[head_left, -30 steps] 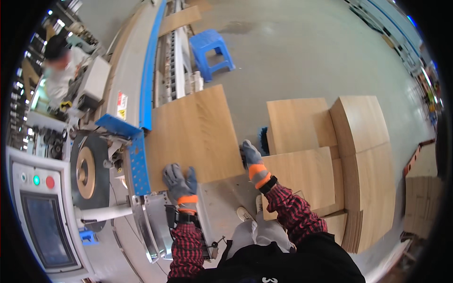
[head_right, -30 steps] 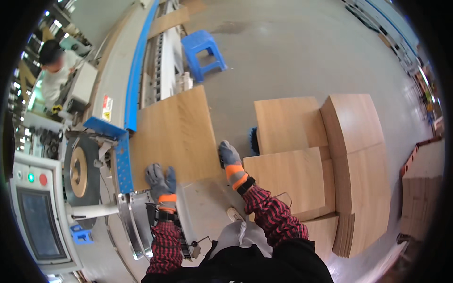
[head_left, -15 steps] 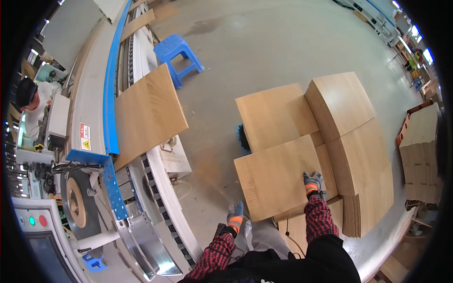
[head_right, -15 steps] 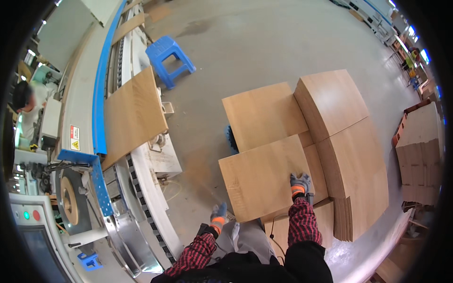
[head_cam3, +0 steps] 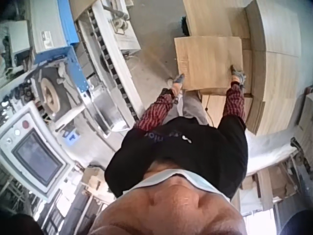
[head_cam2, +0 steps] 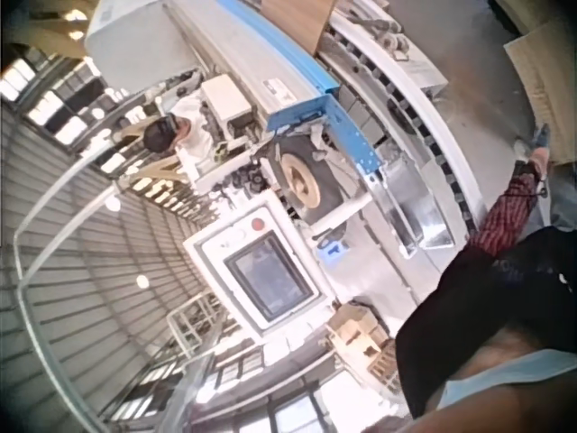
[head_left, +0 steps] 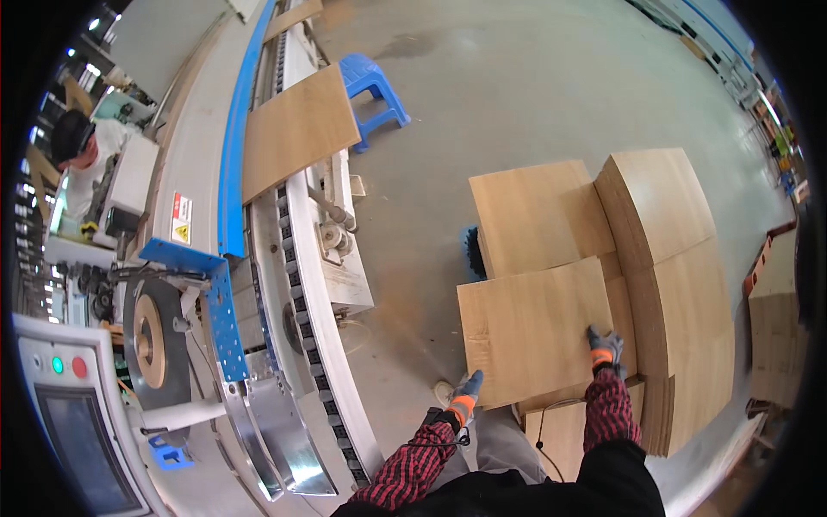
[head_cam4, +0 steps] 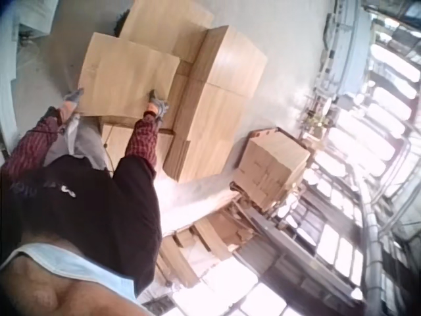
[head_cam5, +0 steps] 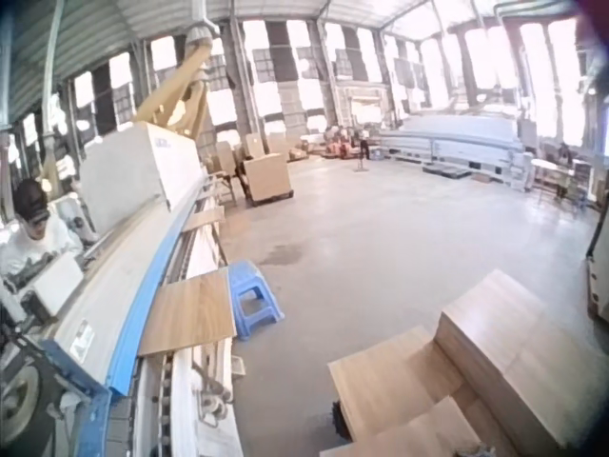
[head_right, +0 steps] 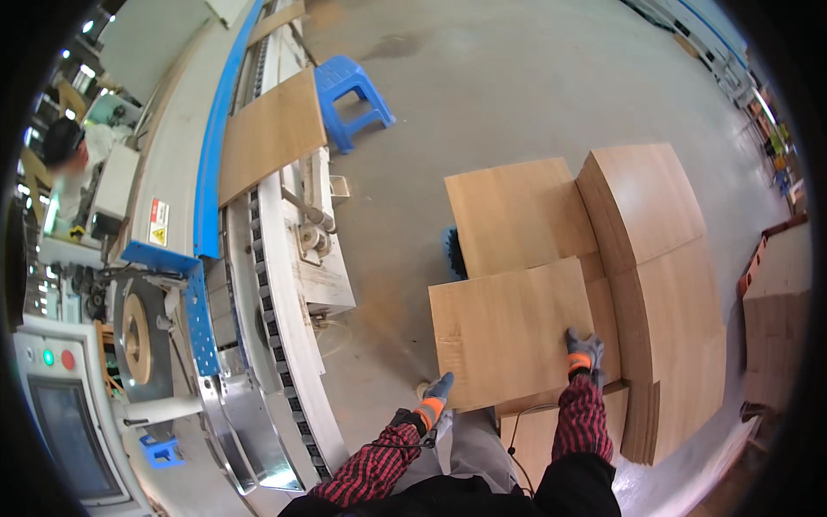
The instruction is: The person repeatedly picks up rectangular wood panels from a conveyor belt and stacks them onto a growing pile on the floor. The person wears gloves and handles the panels one at a time, placing them carefully to maintain alignment.
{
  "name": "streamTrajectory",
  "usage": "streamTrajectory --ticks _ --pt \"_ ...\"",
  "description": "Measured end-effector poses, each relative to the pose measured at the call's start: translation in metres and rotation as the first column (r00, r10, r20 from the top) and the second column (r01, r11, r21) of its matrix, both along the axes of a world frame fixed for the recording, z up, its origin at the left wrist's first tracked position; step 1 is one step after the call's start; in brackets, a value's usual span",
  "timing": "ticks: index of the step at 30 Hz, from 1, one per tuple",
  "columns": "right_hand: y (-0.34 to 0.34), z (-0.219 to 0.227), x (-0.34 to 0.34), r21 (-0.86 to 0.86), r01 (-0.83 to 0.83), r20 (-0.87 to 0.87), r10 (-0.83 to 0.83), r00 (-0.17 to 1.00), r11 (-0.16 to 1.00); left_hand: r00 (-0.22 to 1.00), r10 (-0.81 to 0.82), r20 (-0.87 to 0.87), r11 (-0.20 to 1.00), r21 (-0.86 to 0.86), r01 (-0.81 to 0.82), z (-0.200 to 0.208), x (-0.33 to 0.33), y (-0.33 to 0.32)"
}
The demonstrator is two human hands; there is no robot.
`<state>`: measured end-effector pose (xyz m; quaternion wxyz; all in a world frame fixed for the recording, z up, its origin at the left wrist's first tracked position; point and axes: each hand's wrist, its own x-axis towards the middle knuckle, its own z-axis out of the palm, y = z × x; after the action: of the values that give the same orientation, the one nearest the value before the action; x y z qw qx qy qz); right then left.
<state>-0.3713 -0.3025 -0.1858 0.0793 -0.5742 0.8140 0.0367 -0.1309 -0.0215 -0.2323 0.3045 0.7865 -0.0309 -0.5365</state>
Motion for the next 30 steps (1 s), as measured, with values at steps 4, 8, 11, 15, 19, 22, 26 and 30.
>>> streamTrajectory --ticks 4,8,11,15,19,22,26,30 --pt "0.018 -0.021 -0.028 0.120 -0.015 0.172 -0.006 0.985 0.993 0.986 0.015 0.165 0.941 0.331 -0.070 0.080 0.031 -0.020" --pt "0.053 -0.065 -0.031 0.376 -0.018 0.800 -0.314 0.511 0.927 0.877 0.105 0.469 0.990 0.035 -0.137 0.192 0.038 -0.001" --pt "0.097 -0.078 0.014 0.498 -0.088 0.864 -0.502 -0.034 0.863 0.821 0.220 0.526 0.974 -0.076 -0.212 0.257 0.051 0.050" --pt "0.121 0.007 0.078 0.491 -0.229 0.837 -0.382 0.391 0.841 0.584 0.282 0.762 0.916 -0.033 -0.399 0.320 0.082 0.139" --pt "0.147 0.120 0.158 0.261 -0.559 0.957 -0.135 0.257 0.787 0.327 -0.041 0.944 0.907 0.173 -0.385 0.344 0.095 0.184" --pt "0.178 0.172 0.212 0.248 -0.646 0.888 0.097 0.449 0.722 0.208 -0.139 0.968 0.961 0.183 -0.206 0.336 0.079 0.181" --pt "0.210 0.191 0.269 0.213 -0.596 0.768 0.244 0.591 0.774 0.231 -0.159 0.960 0.985 0.168 -0.024 0.315 0.078 0.169" --pt "0.199 0.201 0.296 0.217 -0.601 0.952 -0.032 0.303 0.770 0.239 -0.117 0.964 0.993 0.115 0.022 0.302 0.114 0.160"
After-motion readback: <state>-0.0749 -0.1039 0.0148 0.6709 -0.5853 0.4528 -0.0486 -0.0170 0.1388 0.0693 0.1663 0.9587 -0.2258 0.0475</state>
